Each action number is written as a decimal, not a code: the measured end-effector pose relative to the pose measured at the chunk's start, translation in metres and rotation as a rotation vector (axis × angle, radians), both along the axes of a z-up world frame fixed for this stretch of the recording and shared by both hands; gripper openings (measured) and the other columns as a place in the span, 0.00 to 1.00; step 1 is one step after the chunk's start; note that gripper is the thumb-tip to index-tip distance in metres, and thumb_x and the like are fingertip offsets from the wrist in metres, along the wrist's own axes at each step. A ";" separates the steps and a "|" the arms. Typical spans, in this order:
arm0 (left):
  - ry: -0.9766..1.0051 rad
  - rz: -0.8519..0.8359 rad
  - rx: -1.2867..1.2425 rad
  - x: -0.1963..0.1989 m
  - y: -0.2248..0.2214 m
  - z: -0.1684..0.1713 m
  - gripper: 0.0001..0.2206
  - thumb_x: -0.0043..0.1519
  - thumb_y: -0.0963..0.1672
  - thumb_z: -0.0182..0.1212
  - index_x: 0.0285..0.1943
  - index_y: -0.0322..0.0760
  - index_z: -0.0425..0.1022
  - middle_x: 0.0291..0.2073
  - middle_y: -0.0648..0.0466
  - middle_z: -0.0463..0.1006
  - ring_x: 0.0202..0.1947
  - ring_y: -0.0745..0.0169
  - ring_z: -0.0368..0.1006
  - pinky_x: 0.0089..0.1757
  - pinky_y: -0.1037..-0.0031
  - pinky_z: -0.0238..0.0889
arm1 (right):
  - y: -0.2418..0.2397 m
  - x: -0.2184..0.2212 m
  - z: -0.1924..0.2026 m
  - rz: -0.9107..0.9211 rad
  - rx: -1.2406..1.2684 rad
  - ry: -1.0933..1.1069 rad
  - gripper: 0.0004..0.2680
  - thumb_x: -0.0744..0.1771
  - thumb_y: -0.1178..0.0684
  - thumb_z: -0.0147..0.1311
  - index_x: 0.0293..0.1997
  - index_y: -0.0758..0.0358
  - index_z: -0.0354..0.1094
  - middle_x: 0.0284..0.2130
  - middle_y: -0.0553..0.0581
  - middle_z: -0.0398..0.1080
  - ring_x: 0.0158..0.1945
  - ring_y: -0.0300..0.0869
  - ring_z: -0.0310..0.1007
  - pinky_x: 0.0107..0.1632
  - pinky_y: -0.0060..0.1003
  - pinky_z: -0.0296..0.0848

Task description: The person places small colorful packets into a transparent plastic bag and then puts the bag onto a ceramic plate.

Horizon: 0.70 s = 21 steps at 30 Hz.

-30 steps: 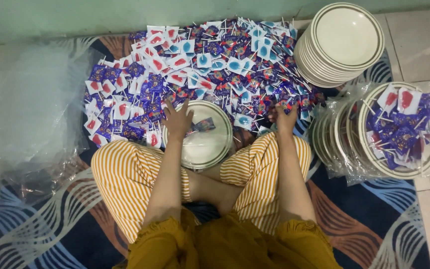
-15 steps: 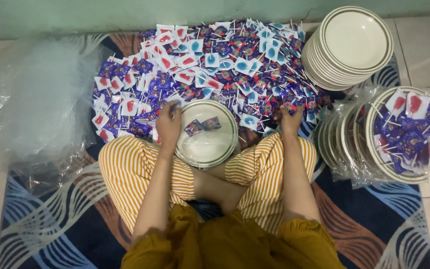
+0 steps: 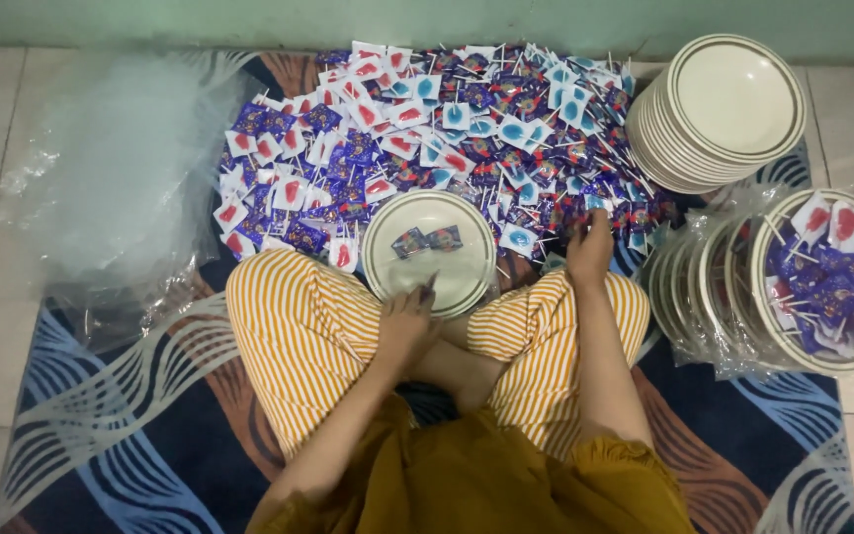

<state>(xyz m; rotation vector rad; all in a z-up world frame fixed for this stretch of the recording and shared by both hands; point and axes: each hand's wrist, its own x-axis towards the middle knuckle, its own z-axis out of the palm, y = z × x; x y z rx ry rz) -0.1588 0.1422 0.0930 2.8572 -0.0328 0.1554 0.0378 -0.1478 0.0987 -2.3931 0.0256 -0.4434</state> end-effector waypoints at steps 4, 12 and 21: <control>0.104 -0.057 0.125 0.003 0.001 0.013 0.23 0.61 0.56 0.60 0.56 0.41 0.79 0.55 0.44 0.78 0.60 0.47 0.66 0.56 0.56 0.56 | 0.003 -0.023 0.022 0.110 -0.052 -0.118 0.06 0.68 0.64 0.56 0.47 0.63 0.66 0.37 0.68 0.71 0.46 0.64 0.73 0.50 0.55 0.70; -0.137 -0.015 0.049 -0.001 -0.003 -0.003 0.19 0.56 0.50 0.60 0.52 0.41 0.78 0.57 0.43 0.77 0.59 0.45 0.68 0.49 0.53 0.59 | 0.050 -0.094 0.040 0.589 0.148 0.015 0.13 0.61 0.56 0.59 0.49 0.60 0.70 0.40 0.64 0.69 0.47 0.61 0.70 0.54 0.50 0.68; -0.502 0.103 -0.137 -0.002 0.004 -0.015 0.18 0.53 0.41 0.60 0.54 0.47 0.75 0.47 0.55 0.75 0.47 0.54 0.73 0.44 0.64 0.63 | 0.133 -0.128 -0.050 0.798 -0.441 0.218 0.08 0.64 0.52 0.55 0.41 0.63 0.75 0.47 0.64 0.68 0.48 0.60 0.74 0.48 0.48 0.76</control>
